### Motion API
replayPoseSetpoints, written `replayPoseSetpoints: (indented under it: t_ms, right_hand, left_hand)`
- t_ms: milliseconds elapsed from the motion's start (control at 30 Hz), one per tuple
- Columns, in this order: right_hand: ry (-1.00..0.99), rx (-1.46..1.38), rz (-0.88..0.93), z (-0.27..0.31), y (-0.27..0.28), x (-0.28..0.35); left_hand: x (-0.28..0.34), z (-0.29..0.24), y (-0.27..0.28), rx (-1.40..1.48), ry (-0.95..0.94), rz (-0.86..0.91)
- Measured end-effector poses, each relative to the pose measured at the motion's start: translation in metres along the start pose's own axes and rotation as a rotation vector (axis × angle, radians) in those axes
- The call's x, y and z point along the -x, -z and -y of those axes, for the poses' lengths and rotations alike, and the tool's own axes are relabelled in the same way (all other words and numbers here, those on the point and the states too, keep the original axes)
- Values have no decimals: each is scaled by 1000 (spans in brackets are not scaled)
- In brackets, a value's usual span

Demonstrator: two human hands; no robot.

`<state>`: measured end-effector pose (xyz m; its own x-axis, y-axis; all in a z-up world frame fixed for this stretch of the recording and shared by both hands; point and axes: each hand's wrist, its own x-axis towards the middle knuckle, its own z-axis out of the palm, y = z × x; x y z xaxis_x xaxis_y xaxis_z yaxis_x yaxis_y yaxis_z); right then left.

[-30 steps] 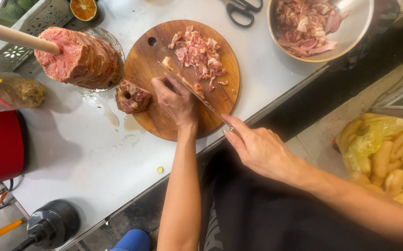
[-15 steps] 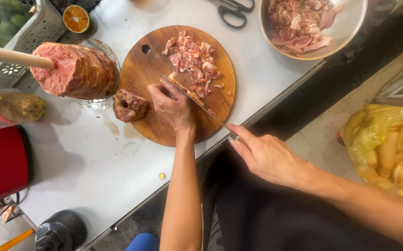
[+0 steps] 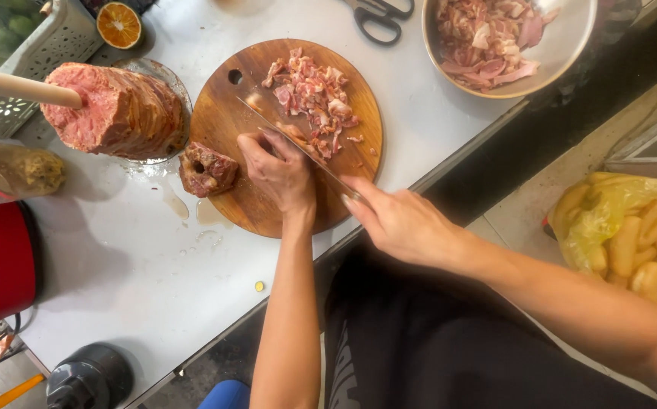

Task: The person is slicing cooked kebab meat from a rotisserie and chopping it on a wooden board.

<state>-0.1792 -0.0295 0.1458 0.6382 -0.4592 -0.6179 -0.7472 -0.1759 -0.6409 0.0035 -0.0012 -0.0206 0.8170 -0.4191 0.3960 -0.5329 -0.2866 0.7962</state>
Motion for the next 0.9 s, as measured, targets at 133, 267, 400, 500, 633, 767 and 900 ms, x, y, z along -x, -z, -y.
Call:
replayPoseSetpoints:
  t_ms: [133,267,400,500,633,767,900]
  right_hand:
    - [52,-26,-17,3,-1,-5]
    - [-115,-9,43,-10,-2,31]
    - [-20,-14,19,-2,1,-4]
    - [60,-30,-11,1,-1,-10]
    - [-112,3,49,-12,-3,31]
    - [-88,44,56,-6,-3,7]
    - [42,-16,-1,3,0,-5]
  left_hand:
    - [1,11,-4,26,4,9]
    - [-3,-5,0,-58,2,-26]
    - [-1,-6,1,-24,-25,-12]
    - [0,-4,1,-11,-30,-4]
    - [0,0,-3,-39,-34,-43]
    - [0,-7,0,-43,-13,-44]
    - [-1,-11,2,-14,-21,-36]
